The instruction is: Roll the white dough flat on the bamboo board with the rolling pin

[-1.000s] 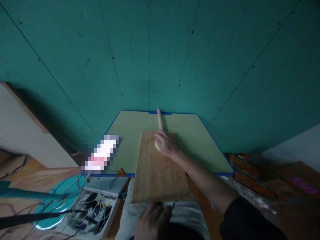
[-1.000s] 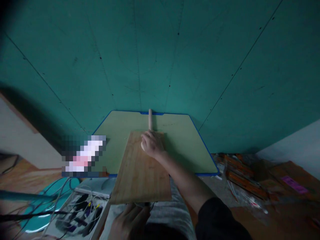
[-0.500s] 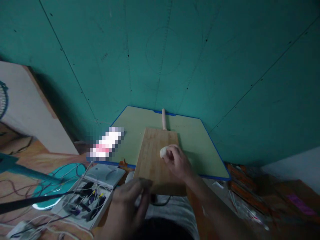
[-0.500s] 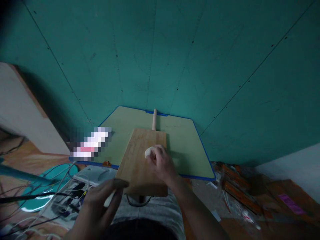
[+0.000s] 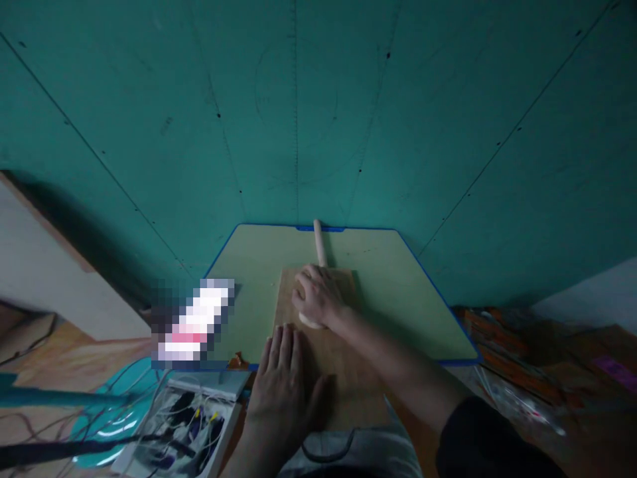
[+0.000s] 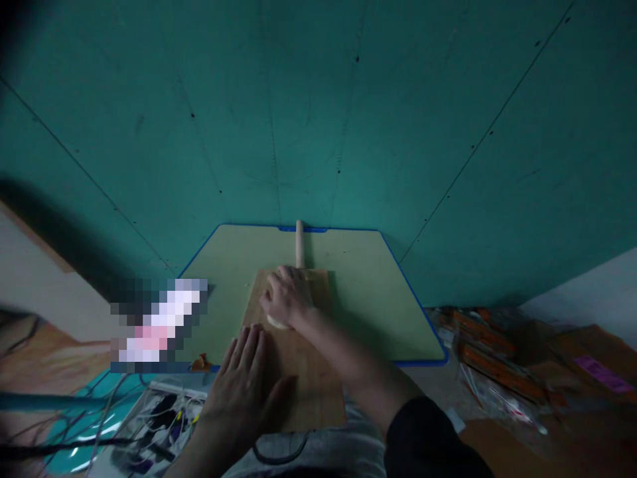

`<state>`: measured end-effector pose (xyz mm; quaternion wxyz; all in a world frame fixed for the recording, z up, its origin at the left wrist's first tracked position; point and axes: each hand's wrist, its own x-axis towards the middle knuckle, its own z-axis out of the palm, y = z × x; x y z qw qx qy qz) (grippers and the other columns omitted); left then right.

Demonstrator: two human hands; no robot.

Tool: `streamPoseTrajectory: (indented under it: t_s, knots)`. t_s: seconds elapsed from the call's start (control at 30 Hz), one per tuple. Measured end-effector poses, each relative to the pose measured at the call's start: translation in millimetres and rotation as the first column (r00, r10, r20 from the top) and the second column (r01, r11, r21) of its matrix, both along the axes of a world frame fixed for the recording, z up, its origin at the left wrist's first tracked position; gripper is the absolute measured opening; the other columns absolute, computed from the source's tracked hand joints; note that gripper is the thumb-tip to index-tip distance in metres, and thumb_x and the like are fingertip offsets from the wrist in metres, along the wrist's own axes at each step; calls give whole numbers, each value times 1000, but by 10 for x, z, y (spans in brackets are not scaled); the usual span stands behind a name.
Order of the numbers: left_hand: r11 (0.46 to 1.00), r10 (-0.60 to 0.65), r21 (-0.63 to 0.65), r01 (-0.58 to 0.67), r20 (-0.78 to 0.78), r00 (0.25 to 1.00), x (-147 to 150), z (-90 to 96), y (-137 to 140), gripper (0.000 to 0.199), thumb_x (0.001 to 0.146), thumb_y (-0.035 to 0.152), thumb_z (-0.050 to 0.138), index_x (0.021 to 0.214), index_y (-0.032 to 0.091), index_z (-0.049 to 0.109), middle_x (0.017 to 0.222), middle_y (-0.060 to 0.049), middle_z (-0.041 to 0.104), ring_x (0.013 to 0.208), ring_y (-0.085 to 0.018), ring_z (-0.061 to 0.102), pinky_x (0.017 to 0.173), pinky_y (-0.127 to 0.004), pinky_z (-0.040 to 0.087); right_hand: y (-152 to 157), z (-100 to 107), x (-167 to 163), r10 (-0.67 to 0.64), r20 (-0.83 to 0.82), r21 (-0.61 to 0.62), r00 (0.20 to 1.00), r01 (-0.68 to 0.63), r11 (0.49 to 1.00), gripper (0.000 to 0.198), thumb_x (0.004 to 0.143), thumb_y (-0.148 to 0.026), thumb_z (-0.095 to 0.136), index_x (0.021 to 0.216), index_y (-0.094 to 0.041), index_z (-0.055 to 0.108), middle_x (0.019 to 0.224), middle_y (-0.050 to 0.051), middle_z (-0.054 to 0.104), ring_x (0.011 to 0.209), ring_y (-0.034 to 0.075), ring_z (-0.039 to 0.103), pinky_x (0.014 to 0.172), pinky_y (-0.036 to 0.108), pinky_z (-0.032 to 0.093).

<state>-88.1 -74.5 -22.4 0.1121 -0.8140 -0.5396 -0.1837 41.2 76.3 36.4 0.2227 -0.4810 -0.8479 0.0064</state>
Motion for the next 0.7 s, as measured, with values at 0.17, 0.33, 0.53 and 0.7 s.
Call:
streamPoseTrajectory:
  t_s: [0.17, 0.33, 0.53, 0.7]
  knots:
    - [999, 36, 27, -35, -25, 999, -3, -21, 60, 79, 94, 60, 48, 147, 1, 38, 149, -28, 48, 141, -39, 43, 110, -53, 45, 275, -28, 257, 29, 10, 1, 1000, -29, 1000, 22, 91, -26, 56, 100, -17, 73, 122, 13, 63, 114, 27, 57, 102, 43, 43]
    - [995, 93, 38, -94, 35, 995, 78, -3, 87, 90, 90, 70, 44, 144, -1, 40, 146, -29, 51, 138, -41, 47, 110, -53, 45, 13, -180, 560, 169, -61, -87, 984, -174, 981, 45, 98, -28, 41, 136, -13, 60, 145, 16, 54, 138, 26, 45, 116, 47, 35]
    - [996, 54, 72, -60, 79, 995, 74, -37, 89, 107, 81, 79, 47, 149, -3, 31, 143, -32, 52, 137, -42, 48, 108, -54, 45, -770, -149, 699, 214, -226, -106, 950, -242, 964, 49, 100, -26, 35, 144, -10, 50, 156, 17, 41, 146, 24, 35, 117, 43, 37]
    - [999, 5, 53, -9, 72, 997, 60, -68, 103, 105, 77, 75, 53, 148, 1, 35, 145, -30, 51, 139, -43, 46, 111, -55, 41, -1054, 27, 366, 117, -150, -147, 982, -139, 979, 49, 101, -39, 45, 143, -14, 51, 152, 16, 47, 145, 28, 35, 118, 47, 34]
